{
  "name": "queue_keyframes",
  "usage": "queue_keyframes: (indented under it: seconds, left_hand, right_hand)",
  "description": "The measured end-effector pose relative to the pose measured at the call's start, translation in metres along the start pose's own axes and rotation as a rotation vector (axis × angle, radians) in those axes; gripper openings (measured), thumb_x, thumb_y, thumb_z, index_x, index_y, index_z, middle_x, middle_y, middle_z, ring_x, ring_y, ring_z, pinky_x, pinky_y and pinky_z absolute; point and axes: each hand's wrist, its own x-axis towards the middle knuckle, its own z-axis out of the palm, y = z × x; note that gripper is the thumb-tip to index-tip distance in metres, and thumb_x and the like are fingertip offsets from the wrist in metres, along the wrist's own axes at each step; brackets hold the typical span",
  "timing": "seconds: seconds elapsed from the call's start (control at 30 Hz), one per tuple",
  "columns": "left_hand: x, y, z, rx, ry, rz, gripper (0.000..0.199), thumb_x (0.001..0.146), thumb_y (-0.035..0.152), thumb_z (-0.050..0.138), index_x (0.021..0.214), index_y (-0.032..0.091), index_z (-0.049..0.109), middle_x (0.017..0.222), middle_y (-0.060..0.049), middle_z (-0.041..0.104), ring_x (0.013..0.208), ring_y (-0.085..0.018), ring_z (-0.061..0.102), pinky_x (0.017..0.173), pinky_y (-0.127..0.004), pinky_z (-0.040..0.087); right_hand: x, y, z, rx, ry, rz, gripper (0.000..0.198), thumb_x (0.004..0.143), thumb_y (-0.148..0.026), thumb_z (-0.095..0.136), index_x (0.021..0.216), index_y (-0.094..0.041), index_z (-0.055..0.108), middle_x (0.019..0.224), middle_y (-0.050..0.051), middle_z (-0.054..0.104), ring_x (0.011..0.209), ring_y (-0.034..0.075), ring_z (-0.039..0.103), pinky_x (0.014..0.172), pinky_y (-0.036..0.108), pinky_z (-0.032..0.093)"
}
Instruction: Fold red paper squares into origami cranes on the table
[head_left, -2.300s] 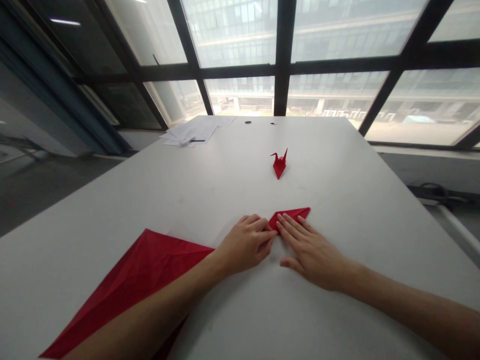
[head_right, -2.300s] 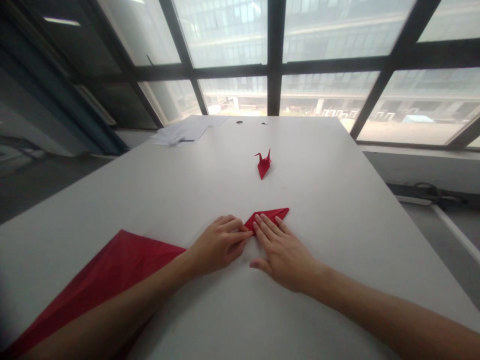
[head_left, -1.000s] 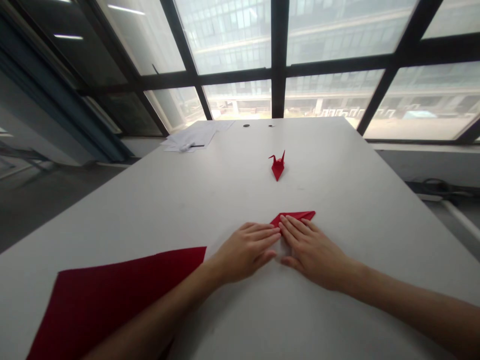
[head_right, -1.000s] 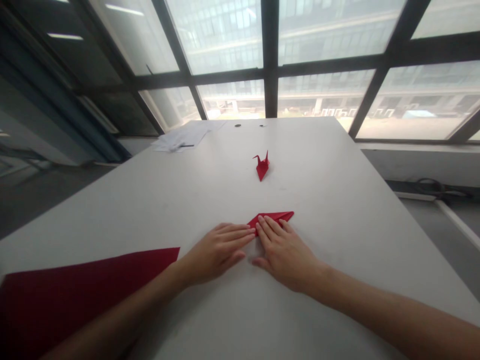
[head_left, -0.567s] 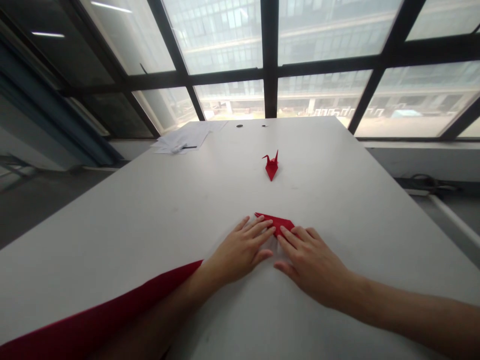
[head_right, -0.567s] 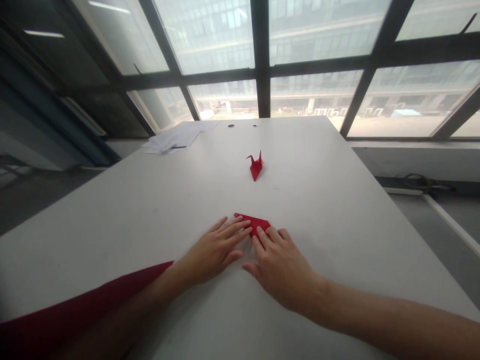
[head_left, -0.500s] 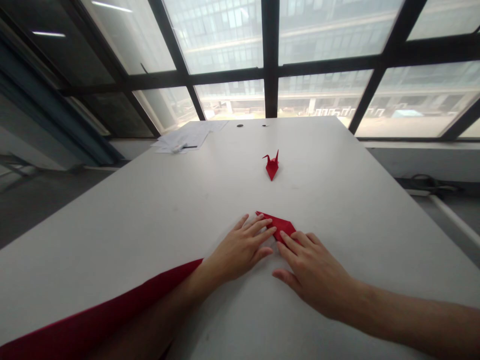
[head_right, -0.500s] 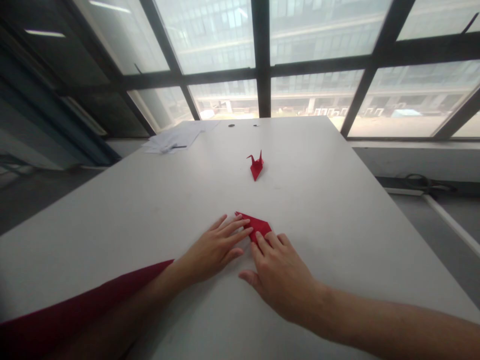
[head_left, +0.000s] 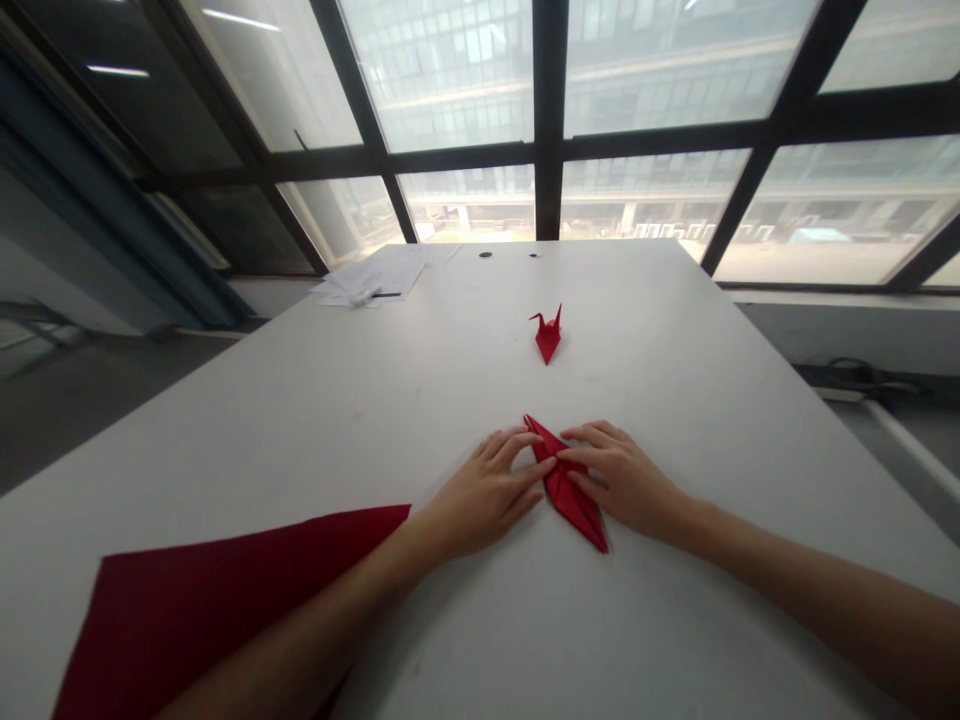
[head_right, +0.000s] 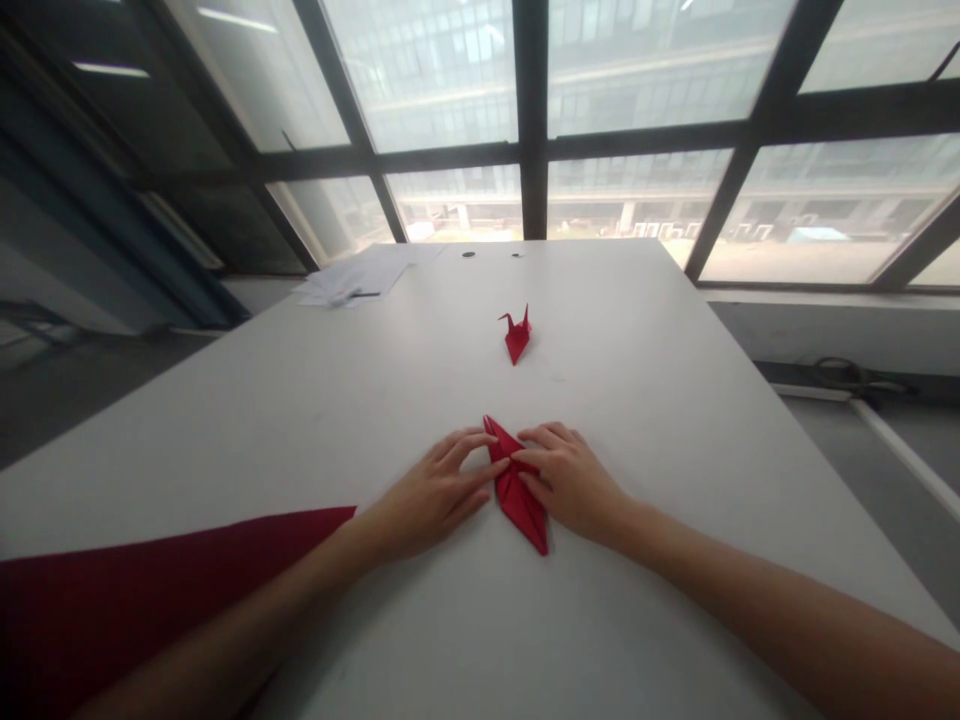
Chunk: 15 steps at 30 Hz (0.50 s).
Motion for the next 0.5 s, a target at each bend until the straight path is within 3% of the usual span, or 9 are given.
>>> queue_keyframes:
  seconds: [0.1, 0.2, 0.3, 0.4, 0.5]
  left_hand:
    - [0.001, 0.002, -0.001, -0.025, 0.007, 0.017, 0.040, 0.102, 0.030, 0.046, 0.140, 0.026, 0.054, 0.138, -0.008, 0.058, 0.134, -0.022, 0.050, 0.121, -0.049, 0.030]
    - [0.002, -0.003, 0.004, -0.062, 0.040, -0.006, 0.035, 0.103, 0.028, 0.042, 0.133, 0.025, 0.061, 0.141, -0.005, 0.059, 0.134, -0.021, 0.051, 0.121, -0.048, 0.031]
    - [0.002, -0.011, 0.011, -0.148, 0.104, -0.060, 0.031, 0.103, 0.028, 0.045, 0.123, 0.025, 0.068, 0.135, -0.003, 0.064, 0.132, -0.020, 0.054, 0.118, -0.045, 0.036]
    - [0.002, -0.015, 0.015, -0.259, 0.135, -0.108, 0.024, 0.097, 0.031, 0.057, 0.115, 0.025, 0.072, 0.129, -0.002, 0.068, 0.128, -0.021, 0.058, 0.115, -0.041, 0.042]
    - [0.003, -0.015, 0.014, -0.324, 0.153, -0.104, 0.028, 0.094, 0.028, 0.063, 0.121, 0.025, 0.069, 0.129, -0.003, 0.069, 0.126, -0.021, 0.059, 0.115, -0.041, 0.042]
  right_hand:
    - [-0.004, 0.000, 0.006, -0.045, -0.015, 0.021, 0.027, 0.087, -0.013, 0.063, 0.109, -0.026, 0.072, 0.121, 0.007, 0.067, 0.116, 0.025, 0.055, 0.102, 0.046, 0.045]
    - [-0.006, -0.004, 0.009, 0.013, -0.001, 0.042, 0.022, 0.091, -0.019, 0.062, 0.109, -0.025, 0.072, 0.114, 0.007, 0.070, 0.110, 0.024, 0.058, 0.100, 0.045, 0.047]
    - [-0.006, -0.001, 0.010, 0.081, 0.067, 0.088, 0.028, 0.092, -0.014, 0.057, 0.115, -0.023, 0.069, 0.110, 0.007, 0.071, 0.105, 0.022, 0.060, 0.098, 0.042, 0.049]
    - [-0.005, 0.006, 0.009, 0.061, 0.106, 0.101, 0.039, 0.086, -0.005, 0.055, 0.117, -0.024, 0.069, 0.116, 0.007, 0.068, 0.112, 0.023, 0.058, 0.099, 0.042, 0.050]
    - [-0.004, 0.007, 0.006, 0.019, 0.031, 0.016, 0.047, 0.083, -0.003, 0.058, 0.121, -0.029, 0.068, 0.127, 0.007, 0.063, 0.121, 0.024, 0.053, 0.103, 0.046, 0.048]
